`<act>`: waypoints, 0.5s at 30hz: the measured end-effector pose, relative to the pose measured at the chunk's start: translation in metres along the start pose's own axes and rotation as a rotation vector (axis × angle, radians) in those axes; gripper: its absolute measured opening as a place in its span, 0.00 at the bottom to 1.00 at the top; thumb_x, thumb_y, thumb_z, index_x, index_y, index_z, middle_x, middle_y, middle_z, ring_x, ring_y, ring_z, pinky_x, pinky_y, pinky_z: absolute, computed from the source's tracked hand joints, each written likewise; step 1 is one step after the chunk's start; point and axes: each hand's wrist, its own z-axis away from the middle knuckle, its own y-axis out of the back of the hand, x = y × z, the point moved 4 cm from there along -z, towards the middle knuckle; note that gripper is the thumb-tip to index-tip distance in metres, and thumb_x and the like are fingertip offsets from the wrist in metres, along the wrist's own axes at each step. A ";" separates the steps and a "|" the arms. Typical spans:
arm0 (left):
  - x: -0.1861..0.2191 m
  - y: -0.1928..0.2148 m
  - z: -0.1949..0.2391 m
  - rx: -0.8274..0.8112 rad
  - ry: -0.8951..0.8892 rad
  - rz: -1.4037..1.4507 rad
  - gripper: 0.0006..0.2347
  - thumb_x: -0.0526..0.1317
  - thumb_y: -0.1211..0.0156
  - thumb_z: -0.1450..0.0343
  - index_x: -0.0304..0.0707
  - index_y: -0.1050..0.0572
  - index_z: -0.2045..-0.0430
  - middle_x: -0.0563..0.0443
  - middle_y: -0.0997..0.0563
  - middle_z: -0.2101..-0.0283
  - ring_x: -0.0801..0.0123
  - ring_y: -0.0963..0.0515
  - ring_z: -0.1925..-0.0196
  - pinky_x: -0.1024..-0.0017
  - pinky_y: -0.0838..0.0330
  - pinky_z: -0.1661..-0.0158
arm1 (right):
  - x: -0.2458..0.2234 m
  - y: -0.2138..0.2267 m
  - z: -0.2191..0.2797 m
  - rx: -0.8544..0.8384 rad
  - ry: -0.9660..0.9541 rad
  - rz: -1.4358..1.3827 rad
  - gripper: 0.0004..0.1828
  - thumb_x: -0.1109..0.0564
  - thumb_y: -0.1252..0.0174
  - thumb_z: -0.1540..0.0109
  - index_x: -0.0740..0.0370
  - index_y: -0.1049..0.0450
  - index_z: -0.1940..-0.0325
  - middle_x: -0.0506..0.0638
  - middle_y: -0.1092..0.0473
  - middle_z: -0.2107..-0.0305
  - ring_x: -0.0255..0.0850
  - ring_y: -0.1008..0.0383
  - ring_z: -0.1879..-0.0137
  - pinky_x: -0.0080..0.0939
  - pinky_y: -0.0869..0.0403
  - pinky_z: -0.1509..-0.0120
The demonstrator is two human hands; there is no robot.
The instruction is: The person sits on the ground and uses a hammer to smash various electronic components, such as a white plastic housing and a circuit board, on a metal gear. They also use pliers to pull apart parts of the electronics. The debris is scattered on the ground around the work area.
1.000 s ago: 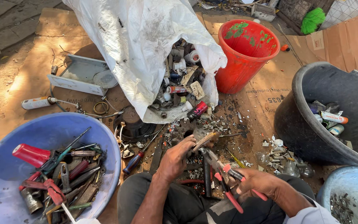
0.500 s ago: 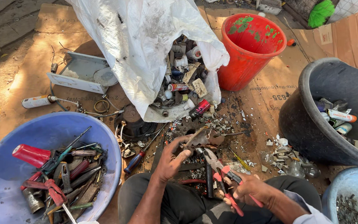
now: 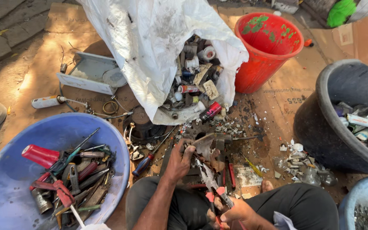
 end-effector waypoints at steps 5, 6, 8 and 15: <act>0.003 0.001 -0.006 -0.004 0.041 0.014 0.25 0.61 0.47 0.28 0.35 0.25 0.58 0.48 0.20 0.72 0.70 0.23 0.68 0.66 0.27 0.64 | -0.007 0.009 0.003 0.124 0.041 0.481 0.14 0.67 0.46 0.51 0.63 0.35 0.62 0.55 0.34 0.70 0.43 0.30 0.67 0.41 0.28 0.62; 0.002 0.000 -0.008 -0.014 0.080 0.017 0.24 0.61 0.46 0.29 0.35 0.24 0.58 0.48 0.19 0.73 0.71 0.23 0.69 0.67 0.27 0.65 | -0.011 0.012 0.003 0.200 0.008 0.587 0.15 0.67 0.48 0.52 0.63 0.34 0.62 0.54 0.34 0.72 0.43 0.31 0.70 0.41 0.30 0.65; -0.001 0.002 -0.003 -0.015 0.127 0.062 0.23 0.59 0.43 0.30 0.35 0.23 0.58 0.48 0.19 0.73 0.72 0.23 0.70 0.68 0.27 0.66 | -0.012 0.016 0.003 0.348 -0.068 0.785 0.16 0.66 0.50 0.55 0.61 0.32 0.62 0.53 0.34 0.75 0.42 0.34 0.75 0.41 0.34 0.71; 0.003 -0.001 -0.006 -0.135 0.060 0.531 0.18 0.51 0.37 0.26 0.33 0.23 0.54 0.54 0.21 0.64 0.76 0.25 0.63 0.70 0.28 0.61 | -0.023 -0.020 0.016 -0.065 0.000 0.134 0.18 0.70 0.45 0.54 0.64 0.34 0.62 0.61 0.30 0.64 0.46 0.28 0.61 0.41 0.27 0.55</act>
